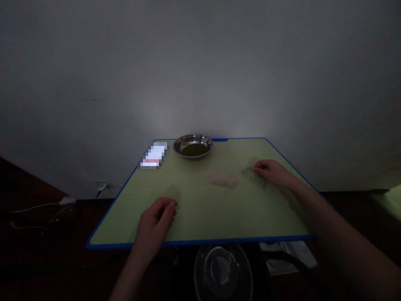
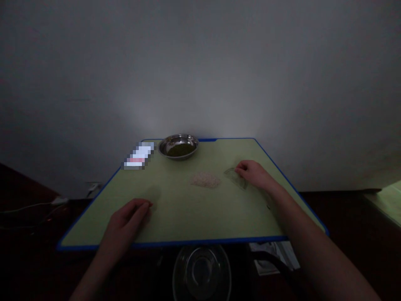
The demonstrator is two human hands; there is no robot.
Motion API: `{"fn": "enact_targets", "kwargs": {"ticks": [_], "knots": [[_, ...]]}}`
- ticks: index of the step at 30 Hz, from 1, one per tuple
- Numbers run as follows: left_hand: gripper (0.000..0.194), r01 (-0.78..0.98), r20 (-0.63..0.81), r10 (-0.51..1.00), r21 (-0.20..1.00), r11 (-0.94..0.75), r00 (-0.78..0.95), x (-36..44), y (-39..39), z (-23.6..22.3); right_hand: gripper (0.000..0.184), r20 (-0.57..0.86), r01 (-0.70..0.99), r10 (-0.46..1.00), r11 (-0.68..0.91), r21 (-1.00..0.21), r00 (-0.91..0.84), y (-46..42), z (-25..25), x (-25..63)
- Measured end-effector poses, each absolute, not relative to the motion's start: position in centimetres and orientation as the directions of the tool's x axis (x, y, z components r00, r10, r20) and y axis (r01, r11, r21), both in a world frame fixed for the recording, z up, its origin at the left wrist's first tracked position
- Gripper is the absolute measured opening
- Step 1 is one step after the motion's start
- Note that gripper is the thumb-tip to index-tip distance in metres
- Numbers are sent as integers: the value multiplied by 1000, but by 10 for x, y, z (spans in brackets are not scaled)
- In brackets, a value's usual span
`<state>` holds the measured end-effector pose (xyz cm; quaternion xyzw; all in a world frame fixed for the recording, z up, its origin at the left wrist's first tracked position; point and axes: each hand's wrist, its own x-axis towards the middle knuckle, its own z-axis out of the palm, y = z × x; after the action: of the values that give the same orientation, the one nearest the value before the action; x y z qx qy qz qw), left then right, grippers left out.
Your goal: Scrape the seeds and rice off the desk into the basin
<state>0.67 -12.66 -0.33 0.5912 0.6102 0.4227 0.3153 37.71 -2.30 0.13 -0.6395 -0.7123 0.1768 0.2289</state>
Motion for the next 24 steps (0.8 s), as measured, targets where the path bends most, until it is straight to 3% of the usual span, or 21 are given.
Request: {"fn": "enact_targets", "kwargs": {"ticks": [24], "knots": [[29,478,117,989,876,-58,-95,6,-127,-7,16,45,749,913,360,-557,-406,-84,17,296]]}}
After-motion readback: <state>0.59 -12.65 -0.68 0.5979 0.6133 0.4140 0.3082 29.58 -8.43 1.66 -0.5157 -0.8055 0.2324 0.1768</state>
